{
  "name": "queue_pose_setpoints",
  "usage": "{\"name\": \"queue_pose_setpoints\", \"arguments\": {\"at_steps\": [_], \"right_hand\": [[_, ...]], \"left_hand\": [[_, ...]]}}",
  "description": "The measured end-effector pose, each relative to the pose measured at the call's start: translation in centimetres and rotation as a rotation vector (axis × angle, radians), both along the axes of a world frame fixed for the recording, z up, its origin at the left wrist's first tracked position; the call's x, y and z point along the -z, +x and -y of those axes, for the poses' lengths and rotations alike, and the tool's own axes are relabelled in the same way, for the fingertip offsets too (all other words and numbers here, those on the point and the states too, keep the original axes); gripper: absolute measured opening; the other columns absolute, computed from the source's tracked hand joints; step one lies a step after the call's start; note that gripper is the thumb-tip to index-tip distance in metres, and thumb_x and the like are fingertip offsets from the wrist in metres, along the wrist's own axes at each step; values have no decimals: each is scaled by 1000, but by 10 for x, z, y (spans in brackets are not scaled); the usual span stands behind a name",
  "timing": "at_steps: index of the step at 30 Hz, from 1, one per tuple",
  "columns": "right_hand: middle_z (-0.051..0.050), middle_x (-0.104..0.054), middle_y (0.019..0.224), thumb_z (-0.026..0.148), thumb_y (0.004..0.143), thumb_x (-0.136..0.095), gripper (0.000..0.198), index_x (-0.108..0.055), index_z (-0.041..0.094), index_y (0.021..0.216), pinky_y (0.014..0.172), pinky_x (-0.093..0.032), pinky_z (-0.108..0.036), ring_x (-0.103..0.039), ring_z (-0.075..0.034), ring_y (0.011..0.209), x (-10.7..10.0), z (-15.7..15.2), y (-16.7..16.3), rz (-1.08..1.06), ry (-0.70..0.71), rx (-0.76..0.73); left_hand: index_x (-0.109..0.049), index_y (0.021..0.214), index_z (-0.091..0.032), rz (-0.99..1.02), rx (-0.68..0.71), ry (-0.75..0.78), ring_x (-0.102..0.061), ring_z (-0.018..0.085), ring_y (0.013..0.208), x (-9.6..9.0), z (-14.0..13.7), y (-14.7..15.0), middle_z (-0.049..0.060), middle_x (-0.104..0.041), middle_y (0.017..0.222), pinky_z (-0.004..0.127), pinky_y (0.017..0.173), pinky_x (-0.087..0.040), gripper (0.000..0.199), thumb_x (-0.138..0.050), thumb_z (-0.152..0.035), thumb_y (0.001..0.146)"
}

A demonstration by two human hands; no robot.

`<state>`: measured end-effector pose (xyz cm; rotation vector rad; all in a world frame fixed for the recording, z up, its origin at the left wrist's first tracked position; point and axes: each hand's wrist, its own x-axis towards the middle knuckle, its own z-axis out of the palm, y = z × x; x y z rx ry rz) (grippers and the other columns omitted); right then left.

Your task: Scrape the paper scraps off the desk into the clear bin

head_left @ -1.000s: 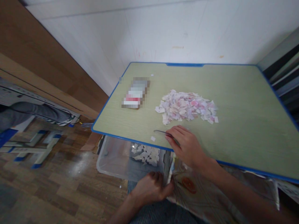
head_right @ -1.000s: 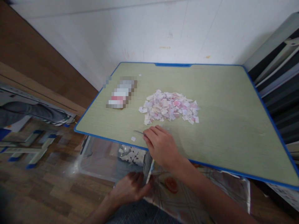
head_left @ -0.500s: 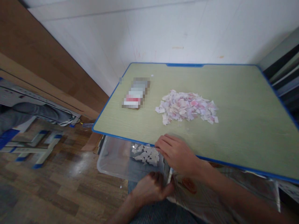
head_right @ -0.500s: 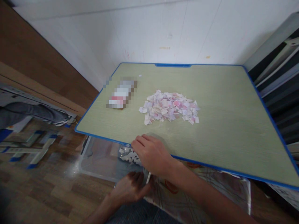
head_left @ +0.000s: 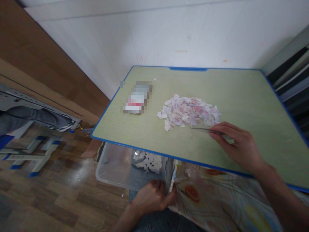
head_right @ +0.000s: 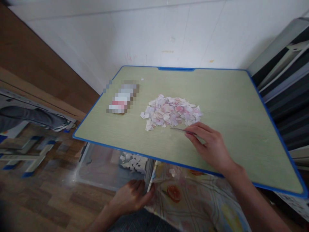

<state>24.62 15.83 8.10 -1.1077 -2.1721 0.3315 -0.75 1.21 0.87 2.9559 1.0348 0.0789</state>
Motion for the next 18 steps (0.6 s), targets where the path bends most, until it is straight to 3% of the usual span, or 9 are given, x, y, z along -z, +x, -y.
{"name": "queue_pose_setpoints", "arguments": {"at_steps": [6,12,18], "right_hand": [[-5,-66,83,20,86,-48,15,-62,20,84,69,-48,-33,-62,-20,75,2,-6,-7,81,-92,-29],[-7,-66,83,16,87,-46,17,-63,15,86,70,-48,-33,-61,-20,77,8,-12,-29,119,-37,-58],[-7,-64,82,13,87,-44,19,-63,15,84,72,-47,-31,-60,-19,79,5,-18,-29,122,-84,-214]], "left_hand": [[-41,109,-12,-30,4,-28,-56,20,49,-1,-1,0,1,-58,60,28,38,-47,37,-57,-16,76],[-40,111,-11,-41,12,-55,-57,20,50,-2,-1,-1,2,-59,62,29,39,-49,40,-59,-17,76],[-41,110,-11,-52,7,-63,-58,20,51,-2,0,-1,3,-60,63,30,40,-49,38,-59,-17,76]]}}
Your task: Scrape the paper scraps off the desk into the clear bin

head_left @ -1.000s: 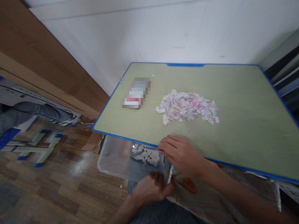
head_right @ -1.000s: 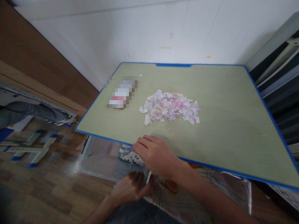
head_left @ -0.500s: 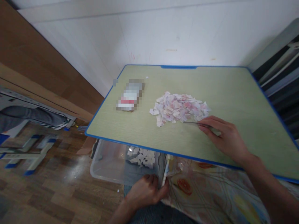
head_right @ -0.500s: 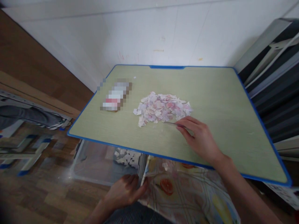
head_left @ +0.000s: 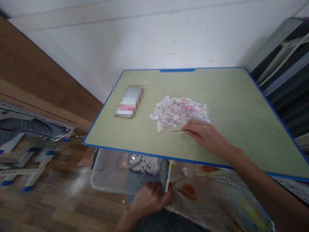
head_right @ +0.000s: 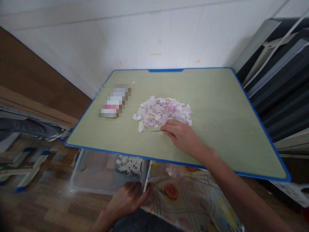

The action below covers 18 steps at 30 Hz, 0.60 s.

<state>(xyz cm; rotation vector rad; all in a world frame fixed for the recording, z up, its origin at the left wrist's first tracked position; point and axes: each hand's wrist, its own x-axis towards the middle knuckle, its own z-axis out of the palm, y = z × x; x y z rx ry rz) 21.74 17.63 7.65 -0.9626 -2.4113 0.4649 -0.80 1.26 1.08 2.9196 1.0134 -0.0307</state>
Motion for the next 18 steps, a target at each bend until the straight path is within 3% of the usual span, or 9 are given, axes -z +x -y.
{"name": "queue_pose_setpoints", "arguments": {"at_steps": [5,18], "right_hand": [[-6,-64,82,10,87,-42,23,-64,16,85,71,-48,-30,-60,-17,78,-10,6,21,37,-50,-130],[-5,-66,80,9,86,-41,24,-63,17,85,66,-51,-29,-62,-17,74,-18,64,47,108,-9,-68]], "left_hand": [[-41,110,-11,-1,6,1,-57,20,51,1,-1,-1,2,-60,63,30,40,-49,36,-56,-15,77],[-41,110,-11,-17,5,12,-58,20,52,5,1,-2,3,-61,65,30,41,-49,40,-58,-12,73]]}}
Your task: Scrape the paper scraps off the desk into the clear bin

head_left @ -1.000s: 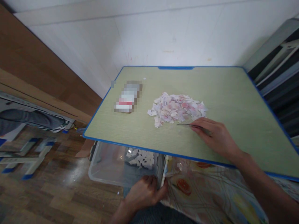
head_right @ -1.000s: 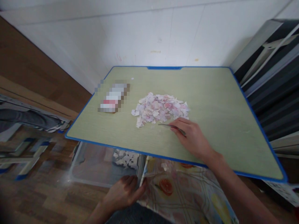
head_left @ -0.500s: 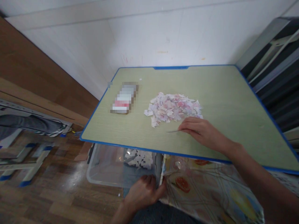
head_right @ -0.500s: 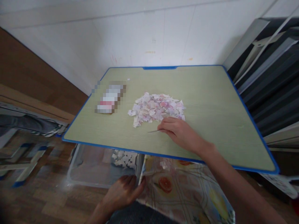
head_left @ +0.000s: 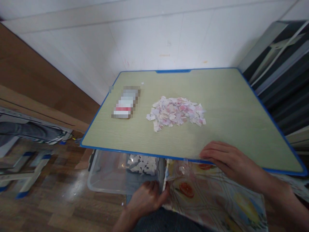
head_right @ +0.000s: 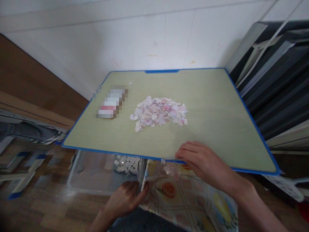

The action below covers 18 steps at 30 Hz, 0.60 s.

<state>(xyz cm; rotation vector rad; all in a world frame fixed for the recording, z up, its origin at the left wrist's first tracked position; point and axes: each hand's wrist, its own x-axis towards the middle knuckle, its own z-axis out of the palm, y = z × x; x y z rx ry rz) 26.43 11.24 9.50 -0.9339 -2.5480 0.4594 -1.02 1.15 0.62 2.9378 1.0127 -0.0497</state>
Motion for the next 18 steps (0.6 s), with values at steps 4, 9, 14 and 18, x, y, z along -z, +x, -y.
{"name": "queue_pose_setpoints", "arguments": {"at_steps": [4,9,14,18], "right_hand": [[-5,-66,81,11,88,-39,24,-62,18,86,65,-51,-31,-62,-17,73,1,8,-1,8,18,31],[-4,-65,81,15,87,-46,16,-61,19,90,67,-51,-31,-62,-17,75,6,17,-2,-39,-5,67],[-3,-65,79,16,85,-50,11,-61,19,86,63,-51,-26,-62,-15,71,4,13,5,-177,34,172],[-1,-63,74,21,81,-58,3,-59,22,79,60,-50,-27,-61,-15,67,6,-9,18,-297,102,365]], "left_hand": [[-41,110,-12,-5,-2,4,-58,20,52,2,-1,0,2,-61,64,30,42,-50,41,-60,-14,73],[-41,110,-13,11,-16,17,-58,20,51,3,-1,-1,2,-61,64,30,41,-50,47,-64,-14,69],[-42,109,-13,28,-13,40,-57,20,50,4,0,-1,1,-61,63,30,41,-50,48,-63,-10,66],[-41,107,-13,41,3,67,-57,19,49,3,1,-2,1,-61,62,29,42,-49,50,-61,-8,62]]}}
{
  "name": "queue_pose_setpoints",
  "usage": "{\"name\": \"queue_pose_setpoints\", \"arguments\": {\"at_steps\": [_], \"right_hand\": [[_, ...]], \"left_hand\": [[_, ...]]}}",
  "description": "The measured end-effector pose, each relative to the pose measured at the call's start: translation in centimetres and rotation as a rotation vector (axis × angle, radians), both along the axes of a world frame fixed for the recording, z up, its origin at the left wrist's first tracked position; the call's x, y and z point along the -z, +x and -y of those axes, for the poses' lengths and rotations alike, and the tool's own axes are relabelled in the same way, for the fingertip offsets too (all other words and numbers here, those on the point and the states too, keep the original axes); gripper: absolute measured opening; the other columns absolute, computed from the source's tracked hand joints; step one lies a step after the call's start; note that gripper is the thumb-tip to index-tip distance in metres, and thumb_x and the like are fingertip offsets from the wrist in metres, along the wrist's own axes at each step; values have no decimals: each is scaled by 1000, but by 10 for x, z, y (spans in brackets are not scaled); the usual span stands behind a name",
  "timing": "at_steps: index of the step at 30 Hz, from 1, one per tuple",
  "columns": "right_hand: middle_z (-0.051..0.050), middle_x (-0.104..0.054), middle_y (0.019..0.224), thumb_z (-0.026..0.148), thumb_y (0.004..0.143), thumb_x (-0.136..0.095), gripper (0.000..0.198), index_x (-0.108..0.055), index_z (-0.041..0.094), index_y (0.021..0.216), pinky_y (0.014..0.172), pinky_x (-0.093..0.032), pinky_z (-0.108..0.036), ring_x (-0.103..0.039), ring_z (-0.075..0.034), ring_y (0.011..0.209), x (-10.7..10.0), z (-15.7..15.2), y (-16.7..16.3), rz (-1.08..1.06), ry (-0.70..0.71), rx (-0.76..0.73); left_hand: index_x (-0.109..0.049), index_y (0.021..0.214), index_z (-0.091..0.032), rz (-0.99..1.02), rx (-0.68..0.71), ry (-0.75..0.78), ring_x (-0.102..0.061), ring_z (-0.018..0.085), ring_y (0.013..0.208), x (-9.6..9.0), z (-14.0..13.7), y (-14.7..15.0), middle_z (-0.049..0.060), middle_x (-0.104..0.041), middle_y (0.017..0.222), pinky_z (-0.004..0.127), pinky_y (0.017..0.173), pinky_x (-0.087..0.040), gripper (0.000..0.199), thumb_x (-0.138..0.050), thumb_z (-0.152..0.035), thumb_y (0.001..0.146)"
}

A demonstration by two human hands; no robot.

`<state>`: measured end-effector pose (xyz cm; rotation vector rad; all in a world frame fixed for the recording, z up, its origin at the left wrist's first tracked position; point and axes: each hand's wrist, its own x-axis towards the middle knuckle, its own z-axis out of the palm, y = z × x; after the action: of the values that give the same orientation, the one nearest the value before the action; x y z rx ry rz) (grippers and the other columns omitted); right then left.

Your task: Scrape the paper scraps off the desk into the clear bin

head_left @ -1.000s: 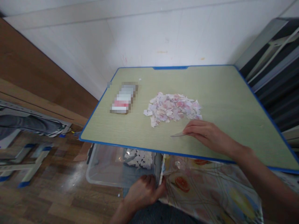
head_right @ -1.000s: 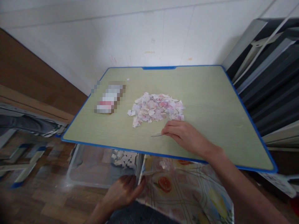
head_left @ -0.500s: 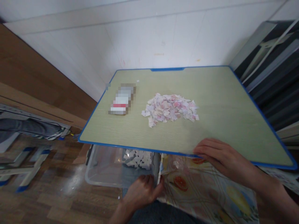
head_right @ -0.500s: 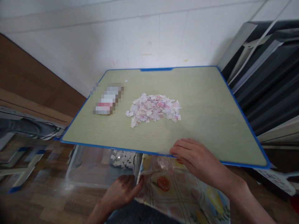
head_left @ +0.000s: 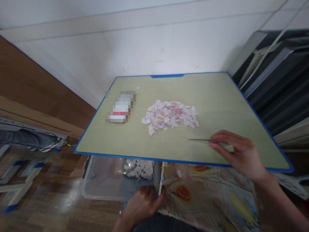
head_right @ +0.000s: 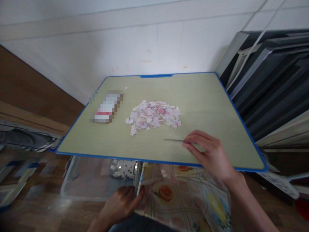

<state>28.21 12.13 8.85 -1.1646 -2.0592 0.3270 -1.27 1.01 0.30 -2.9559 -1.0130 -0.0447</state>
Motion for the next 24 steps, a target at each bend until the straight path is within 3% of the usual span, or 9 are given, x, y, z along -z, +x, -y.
{"name": "queue_pose_setpoints", "arguments": {"at_steps": [3,7,12,18,24], "right_hand": [[-2,-65,75,29,82,-55,8,-58,22,81,64,-51,-31,-63,-18,68,9,-18,7,-164,-16,266],[-3,-65,74,30,82,-54,10,-55,20,83,47,-48,-27,-58,-13,50,20,-29,10,-333,-77,443],[-2,-63,64,25,78,-56,7,-57,20,73,45,-46,-25,-59,-15,52,21,-27,10,-139,-89,441],[-2,-64,66,24,79,-54,8,-56,20,72,47,-47,-26,-60,-16,53,18,-26,8,-63,-100,375],[-1,-60,60,23,78,-54,9,-55,19,70,42,-41,-24,-54,-13,43,17,-21,10,-40,-40,500]], "left_hand": [[-42,106,-11,22,25,34,-56,18,48,-1,1,-1,0,-60,60,28,41,-49,51,-59,-6,59],[-42,106,-12,22,31,58,-56,18,47,-2,1,-3,0,-60,60,27,40,-49,52,-58,-5,57],[-45,104,-11,42,41,89,-57,18,47,-2,-1,-2,2,-61,59,27,41,-49,53,-53,-3,53],[-46,102,-12,119,33,132,-55,17,45,3,-4,0,1,-59,57,25,39,-48,49,-47,-3,54],[-45,103,-11,88,34,126,-56,17,45,0,-5,0,1,-60,57,25,40,-49,51,-50,-3,54]]}}
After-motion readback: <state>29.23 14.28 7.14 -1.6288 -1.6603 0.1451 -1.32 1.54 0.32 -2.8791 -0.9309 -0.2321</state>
